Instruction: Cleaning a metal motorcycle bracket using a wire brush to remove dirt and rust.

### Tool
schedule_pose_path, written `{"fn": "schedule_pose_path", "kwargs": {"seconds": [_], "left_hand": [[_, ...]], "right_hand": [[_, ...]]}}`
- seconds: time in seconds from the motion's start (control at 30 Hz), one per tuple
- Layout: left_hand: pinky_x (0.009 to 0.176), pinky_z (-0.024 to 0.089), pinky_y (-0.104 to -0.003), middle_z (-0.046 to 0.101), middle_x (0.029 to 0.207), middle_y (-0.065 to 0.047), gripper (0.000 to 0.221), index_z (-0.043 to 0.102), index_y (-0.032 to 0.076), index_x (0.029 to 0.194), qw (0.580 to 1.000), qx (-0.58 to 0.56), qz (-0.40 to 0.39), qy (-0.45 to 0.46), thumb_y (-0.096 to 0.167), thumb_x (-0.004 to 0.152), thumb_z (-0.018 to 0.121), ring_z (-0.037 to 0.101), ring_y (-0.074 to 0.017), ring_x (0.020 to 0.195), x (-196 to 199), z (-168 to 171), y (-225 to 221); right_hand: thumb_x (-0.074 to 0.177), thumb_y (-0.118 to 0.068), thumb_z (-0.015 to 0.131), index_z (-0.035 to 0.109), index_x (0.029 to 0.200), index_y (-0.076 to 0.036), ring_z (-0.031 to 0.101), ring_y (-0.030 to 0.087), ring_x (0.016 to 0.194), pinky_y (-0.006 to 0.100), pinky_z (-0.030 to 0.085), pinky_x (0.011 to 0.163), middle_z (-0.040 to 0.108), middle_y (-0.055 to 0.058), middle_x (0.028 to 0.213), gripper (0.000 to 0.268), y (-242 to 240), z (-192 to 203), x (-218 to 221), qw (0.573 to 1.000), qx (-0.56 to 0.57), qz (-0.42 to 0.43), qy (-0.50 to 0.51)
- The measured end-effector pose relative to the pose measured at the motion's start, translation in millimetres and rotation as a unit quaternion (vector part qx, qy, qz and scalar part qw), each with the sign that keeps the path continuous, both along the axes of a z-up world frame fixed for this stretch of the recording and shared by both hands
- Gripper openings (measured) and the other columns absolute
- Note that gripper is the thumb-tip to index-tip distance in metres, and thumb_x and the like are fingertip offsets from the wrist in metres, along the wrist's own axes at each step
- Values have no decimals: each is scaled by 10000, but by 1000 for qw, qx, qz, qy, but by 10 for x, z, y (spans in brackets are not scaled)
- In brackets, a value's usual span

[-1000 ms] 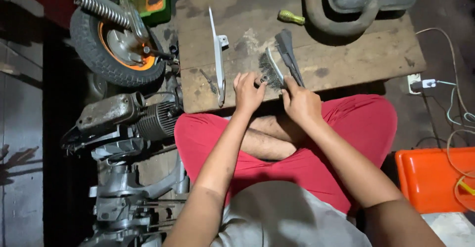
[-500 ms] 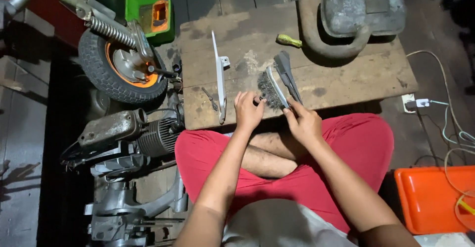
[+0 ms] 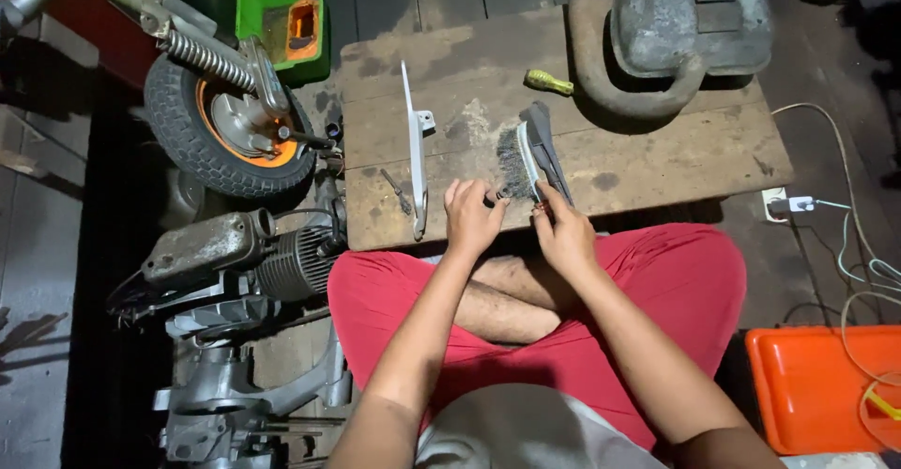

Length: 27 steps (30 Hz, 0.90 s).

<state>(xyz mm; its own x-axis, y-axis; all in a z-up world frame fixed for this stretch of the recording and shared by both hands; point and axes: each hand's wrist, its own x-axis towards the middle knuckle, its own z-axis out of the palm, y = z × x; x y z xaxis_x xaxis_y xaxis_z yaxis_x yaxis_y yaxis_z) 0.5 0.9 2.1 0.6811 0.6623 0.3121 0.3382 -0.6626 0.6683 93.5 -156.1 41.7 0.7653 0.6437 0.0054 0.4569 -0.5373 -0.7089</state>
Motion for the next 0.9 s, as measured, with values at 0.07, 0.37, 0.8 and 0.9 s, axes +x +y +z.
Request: {"fn": "schedule_pose_path", "kwargs": {"seconds": [0.07, 0.37, 0.8, 0.9], "left_hand": [[1167, 322, -485, 726, 831, -58, 309, 557, 151, 812, 1000, 1, -2, -6, 210, 764, 857, 678, -240, 1060, 6, 15, 3], [1159, 334, -485, 724, 831, -55, 327, 551, 158, 818, 1000, 16, -9, -12, 221, 760, 866, 675, -240, 1057, -9, -64, 11], [1155, 337, -498, 740, 892, -41, 305, 524, 175, 805, 1000, 20, -8, -20, 173, 771, 826, 671, -250, 1062, -1, -156, 23], [1157, 326, -497, 724, 862, -27, 303, 515, 183, 807, 1000, 3, -13, -15, 167, 796, 818, 666, -249, 1055, -9, -97, 14]], "right_hand": [[940, -218, 655, 627, 1399, -286, 707, 470, 955, 576, 549, 839, 768, 193, 991, 464, -12, 63, -13, 999, 38, -6, -15], [960, -336, 617, 633, 1375, -367, 743, 411, 892, 550, 587, 786, 764, 173, 952, 417, -101, -13, 48, 995, -62, 9, -81], [809, -305, 676, 613, 1352, -379, 746, 389, 881, 549, 600, 762, 763, 118, 947, 553, -67, -66, -56, 993, -55, 20, -105], [825, -264, 638, 623, 1360, -374, 743, 387, 871, 539, 606, 737, 756, 110, 950, 546, -97, -71, -25, 992, -51, 29, -112]]}}
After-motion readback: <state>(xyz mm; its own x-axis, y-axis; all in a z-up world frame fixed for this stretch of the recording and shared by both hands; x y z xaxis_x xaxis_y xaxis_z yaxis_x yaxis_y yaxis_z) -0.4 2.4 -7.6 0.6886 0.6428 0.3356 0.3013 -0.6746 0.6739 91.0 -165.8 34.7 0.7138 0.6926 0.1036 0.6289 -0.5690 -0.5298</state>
